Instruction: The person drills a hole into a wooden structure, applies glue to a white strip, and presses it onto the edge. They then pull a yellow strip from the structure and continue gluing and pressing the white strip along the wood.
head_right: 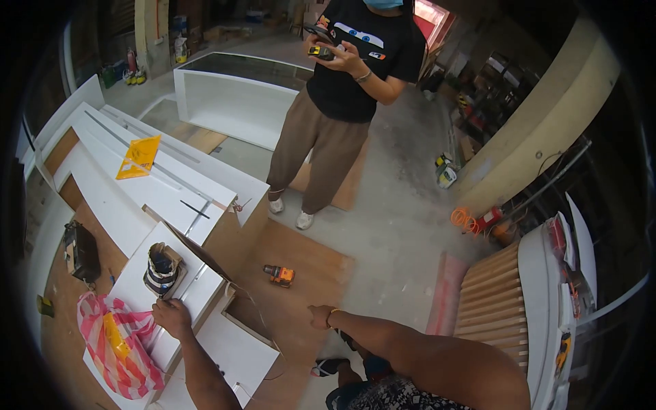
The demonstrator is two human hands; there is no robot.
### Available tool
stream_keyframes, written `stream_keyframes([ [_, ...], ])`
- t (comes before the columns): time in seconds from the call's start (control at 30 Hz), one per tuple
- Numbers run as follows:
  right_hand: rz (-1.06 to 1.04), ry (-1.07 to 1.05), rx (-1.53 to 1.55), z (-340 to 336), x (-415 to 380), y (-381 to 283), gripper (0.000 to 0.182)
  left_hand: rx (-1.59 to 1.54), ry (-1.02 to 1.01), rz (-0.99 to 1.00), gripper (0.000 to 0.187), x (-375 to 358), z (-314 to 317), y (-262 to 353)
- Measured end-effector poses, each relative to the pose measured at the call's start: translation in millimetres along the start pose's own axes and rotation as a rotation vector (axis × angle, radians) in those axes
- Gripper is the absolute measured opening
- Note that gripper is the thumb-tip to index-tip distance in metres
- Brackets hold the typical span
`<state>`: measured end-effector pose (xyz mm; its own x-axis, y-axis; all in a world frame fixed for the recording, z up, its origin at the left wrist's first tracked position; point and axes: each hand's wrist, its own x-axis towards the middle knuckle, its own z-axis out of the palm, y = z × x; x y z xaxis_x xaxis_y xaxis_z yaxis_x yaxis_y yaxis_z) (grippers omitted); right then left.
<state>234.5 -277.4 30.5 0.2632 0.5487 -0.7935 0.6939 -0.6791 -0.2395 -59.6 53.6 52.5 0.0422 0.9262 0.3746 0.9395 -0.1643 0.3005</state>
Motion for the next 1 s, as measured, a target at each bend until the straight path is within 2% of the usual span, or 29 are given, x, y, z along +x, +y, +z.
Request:
stream_keyframes([
  [0.13,0.029,-0.029,0.044,7.5,-20.8,24.1,0.076,0.003,0.083,0.029,0.019,-1.9,3.2,-1.8],
  [0.17,0.026,-0.022,0.042,7.9,-22.9,31.5,0.076,-0.007,0.052,0.013,0.019,-2.0,2.6,-2.1],
  [0.27,0.001,-0.01,-0.013,32.9,-6.0,72.7,0.075,-0.044,0.082,0.035,0.018,-1.6,5.3,-4.5],
  [0.37,0.078,-0.049,0.007,13.7,-33.8,74.6,0.076,-0.052,0.029,-0.014,0.017,-2.4,-4.3,3.5],
  [0.47,0.05,-0.08,0.01,8.7,-37.1,91.8,0.077,-0.055,-0.007,-0.001,0.018,-3.3,-1.5,-1.3],
  [0.67,0.117,-0.064,0.02,-4.5,-48.1,110.8,0.079,0.023,-0.01,0.056,0.028,-22.4,-0.5,-4.9],
  [0.77,0.127,-0.099,0.016,-11.6,-44.8,117.4,0.079,0.031,-0.095,0.055,0.032,-31.7,-8.2,0.1],
  [1.0,0.089,-0.041,0.009,-35.6,-50.7,111.7,0.081,0.077,-0.144,0.012,0.035,-35.0,-6.3,3.0],
])
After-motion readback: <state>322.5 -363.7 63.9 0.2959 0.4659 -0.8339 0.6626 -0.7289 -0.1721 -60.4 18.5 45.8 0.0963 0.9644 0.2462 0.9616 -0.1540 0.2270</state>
